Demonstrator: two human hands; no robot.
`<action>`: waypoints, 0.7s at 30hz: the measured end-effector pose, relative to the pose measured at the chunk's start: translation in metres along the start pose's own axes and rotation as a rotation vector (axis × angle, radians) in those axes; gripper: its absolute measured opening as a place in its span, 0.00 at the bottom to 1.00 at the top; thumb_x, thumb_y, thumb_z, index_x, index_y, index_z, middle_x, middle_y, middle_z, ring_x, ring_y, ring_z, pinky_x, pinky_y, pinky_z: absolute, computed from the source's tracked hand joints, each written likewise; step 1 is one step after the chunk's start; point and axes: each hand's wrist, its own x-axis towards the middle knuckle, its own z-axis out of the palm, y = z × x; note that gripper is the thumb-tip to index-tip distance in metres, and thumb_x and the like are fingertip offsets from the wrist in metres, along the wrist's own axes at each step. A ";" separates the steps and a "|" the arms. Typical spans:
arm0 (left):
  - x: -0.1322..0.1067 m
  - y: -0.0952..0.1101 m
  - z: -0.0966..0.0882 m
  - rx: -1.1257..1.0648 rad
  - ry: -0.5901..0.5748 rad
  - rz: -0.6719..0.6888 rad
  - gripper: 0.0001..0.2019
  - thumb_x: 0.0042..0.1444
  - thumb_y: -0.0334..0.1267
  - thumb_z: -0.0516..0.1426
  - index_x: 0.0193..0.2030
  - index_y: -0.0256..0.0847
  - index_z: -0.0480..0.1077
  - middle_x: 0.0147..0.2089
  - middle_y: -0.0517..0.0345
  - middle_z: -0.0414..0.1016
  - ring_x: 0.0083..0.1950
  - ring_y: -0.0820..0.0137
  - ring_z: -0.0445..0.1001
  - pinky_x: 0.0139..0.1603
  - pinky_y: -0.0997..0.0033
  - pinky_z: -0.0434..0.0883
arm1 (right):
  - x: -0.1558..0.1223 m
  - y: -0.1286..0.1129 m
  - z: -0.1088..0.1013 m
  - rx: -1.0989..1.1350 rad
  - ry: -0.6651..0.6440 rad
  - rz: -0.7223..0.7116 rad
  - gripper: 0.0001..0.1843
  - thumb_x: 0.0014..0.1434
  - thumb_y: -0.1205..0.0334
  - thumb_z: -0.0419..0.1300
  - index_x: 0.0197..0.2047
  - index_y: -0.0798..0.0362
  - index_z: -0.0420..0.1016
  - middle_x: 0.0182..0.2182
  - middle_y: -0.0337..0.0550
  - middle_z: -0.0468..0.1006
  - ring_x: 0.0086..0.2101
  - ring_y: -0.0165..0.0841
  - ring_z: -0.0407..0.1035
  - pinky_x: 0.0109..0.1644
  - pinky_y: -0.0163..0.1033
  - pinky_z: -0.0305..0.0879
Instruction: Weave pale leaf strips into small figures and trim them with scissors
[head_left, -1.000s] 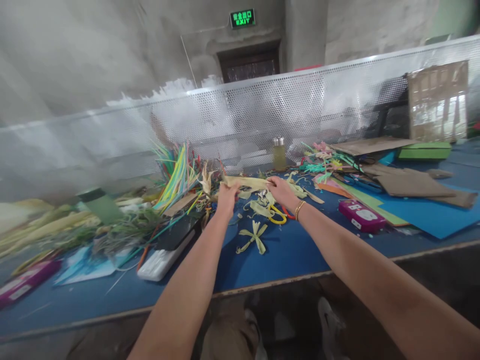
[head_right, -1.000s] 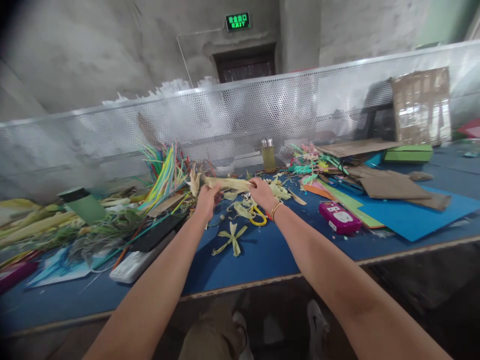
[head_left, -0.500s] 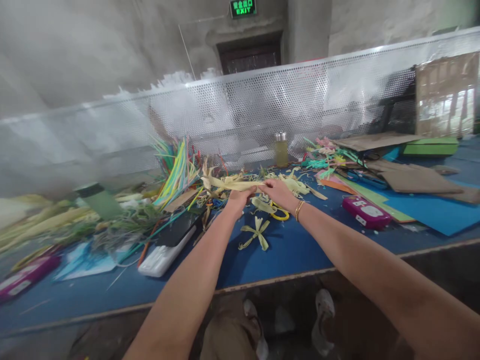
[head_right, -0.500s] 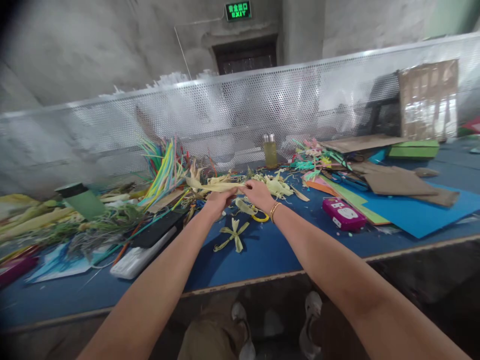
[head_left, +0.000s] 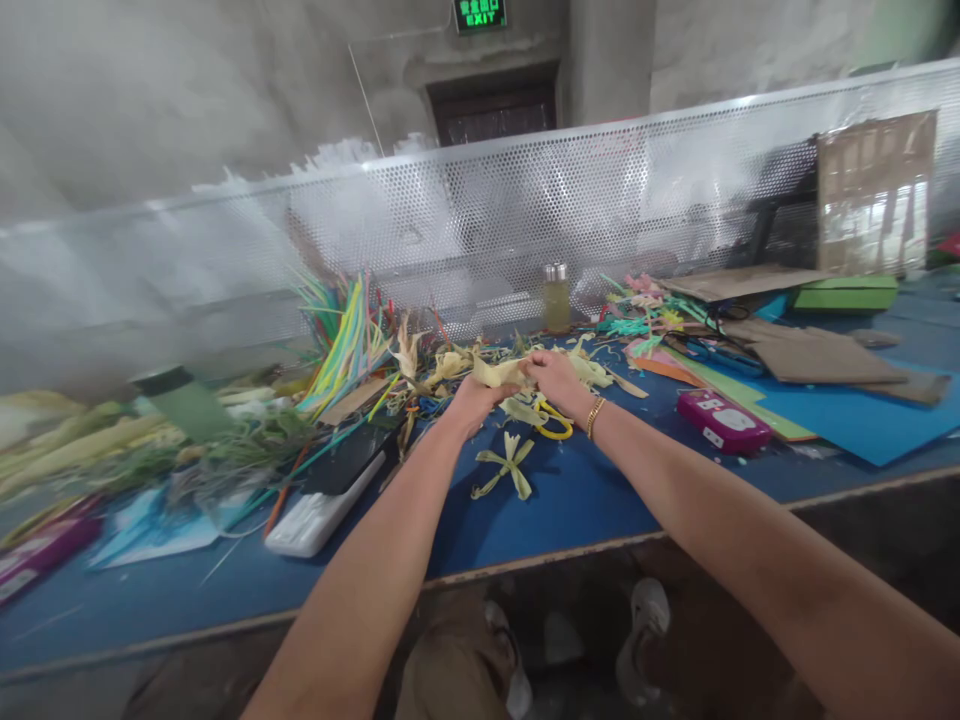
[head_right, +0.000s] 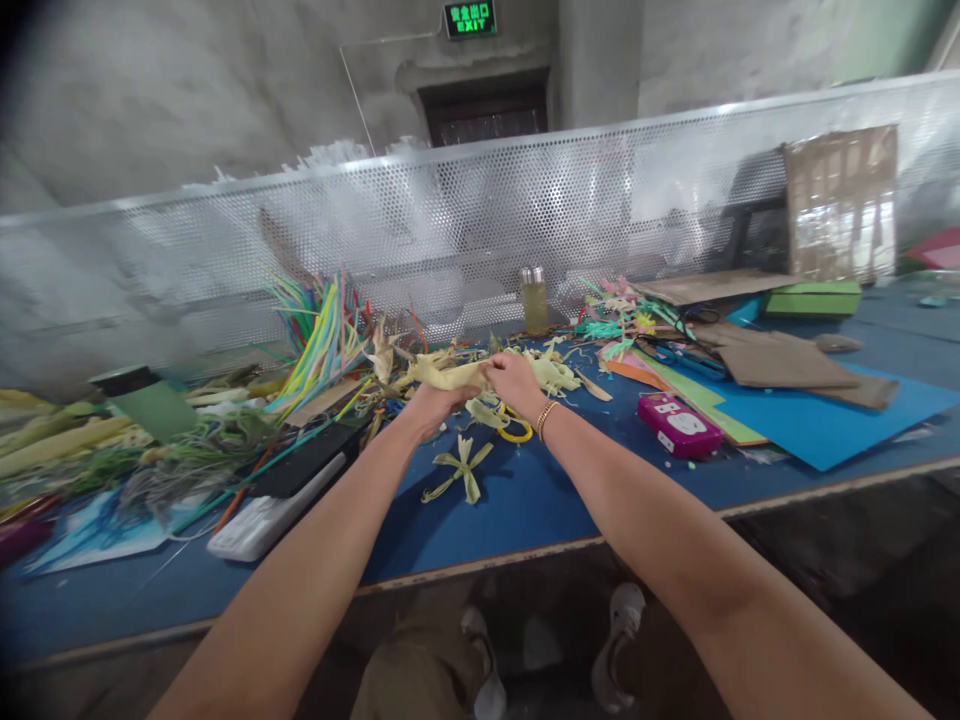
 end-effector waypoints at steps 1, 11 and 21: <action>0.000 0.000 0.000 0.001 -0.015 0.004 0.17 0.37 0.35 0.66 0.37 0.35 0.76 0.26 0.61 0.70 0.25 0.76 0.61 0.26 0.74 0.59 | 0.000 0.000 0.000 0.019 0.005 0.013 0.11 0.54 0.56 0.54 0.24 0.52 0.67 0.20 0.35 0.67 0.22 0.27 0.59 0.26 0.31 0.56; 0.003 0.008 -0.011 -0.035 0.003 0.017 0.33 0.34 0.30 0.69 0.52 0.37 0.70 0.41 0.51 0.77 0.36 0.69 0.73 0.34 0.72 0.68 | -0.003 -0.008 -0.003 0.357 -0.074 0.197 0.15 0.53 0.52 0.63 0.25 0.52 0.67 0.21 0.37 0.70 0.21 0.25 0.63 0.26 0.31 0.65; 0.004 -0.002 -0.006 -0.186 0.068 -0.115 0.17 0.42 0.37 0.66 0.41 0.37 0.73 0.33 0.54 0.77 0.29 0.71 0.72 0.27 0.76 0.63 | -0.001 -0.003 -0.005 0.182 -0.026 0.072 0.14 0.52 0.52 0.63 0.24 0.53 0.68 0.19 0.34 0.69 0.19 0.25 0.61 0.25 0.32 0.58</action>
